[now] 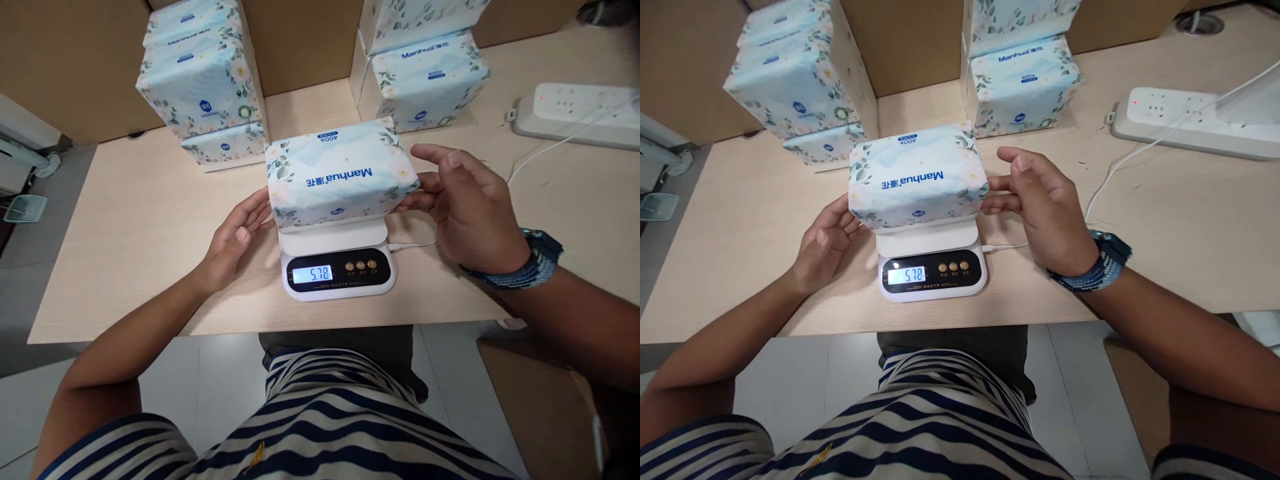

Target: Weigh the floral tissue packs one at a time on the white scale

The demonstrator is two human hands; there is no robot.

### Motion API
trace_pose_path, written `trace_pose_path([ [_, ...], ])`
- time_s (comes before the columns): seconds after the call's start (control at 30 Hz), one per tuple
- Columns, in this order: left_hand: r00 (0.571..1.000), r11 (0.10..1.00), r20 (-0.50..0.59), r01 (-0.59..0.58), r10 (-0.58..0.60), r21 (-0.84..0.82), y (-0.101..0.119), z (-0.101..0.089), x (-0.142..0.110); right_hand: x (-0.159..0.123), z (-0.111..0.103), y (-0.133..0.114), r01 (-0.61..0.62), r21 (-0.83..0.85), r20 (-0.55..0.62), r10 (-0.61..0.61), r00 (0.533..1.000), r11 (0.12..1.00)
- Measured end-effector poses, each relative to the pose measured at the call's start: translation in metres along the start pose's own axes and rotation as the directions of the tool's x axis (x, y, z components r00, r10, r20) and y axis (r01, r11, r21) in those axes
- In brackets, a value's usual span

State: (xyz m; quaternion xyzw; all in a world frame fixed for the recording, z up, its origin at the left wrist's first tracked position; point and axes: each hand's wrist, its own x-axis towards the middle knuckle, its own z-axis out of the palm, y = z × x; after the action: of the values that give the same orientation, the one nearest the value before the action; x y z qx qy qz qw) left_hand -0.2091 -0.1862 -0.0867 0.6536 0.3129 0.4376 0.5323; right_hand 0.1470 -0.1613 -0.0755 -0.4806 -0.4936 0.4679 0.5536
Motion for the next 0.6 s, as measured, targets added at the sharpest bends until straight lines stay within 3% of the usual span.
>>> trace_pose_path([
  [0.47, 0.998, 0.998, 0.041, -0.052, 0.053, -0.026, -0.0051, -0.0018, 0.0027, 0.0011, -0.0005, 0.0025, 0.024, -0.02, 0.01, -0.024, 1.0, 1.0],
  [0.6, 0.998, 1.0, -0.061, 0.018, -0.019, -0.01, -0.0009, -0.0002, -0.0004, 0.0044, 0.0013, 0.0031, 0.001, -0.055, -0.003, -0.001, 1.0, 0.998],
])
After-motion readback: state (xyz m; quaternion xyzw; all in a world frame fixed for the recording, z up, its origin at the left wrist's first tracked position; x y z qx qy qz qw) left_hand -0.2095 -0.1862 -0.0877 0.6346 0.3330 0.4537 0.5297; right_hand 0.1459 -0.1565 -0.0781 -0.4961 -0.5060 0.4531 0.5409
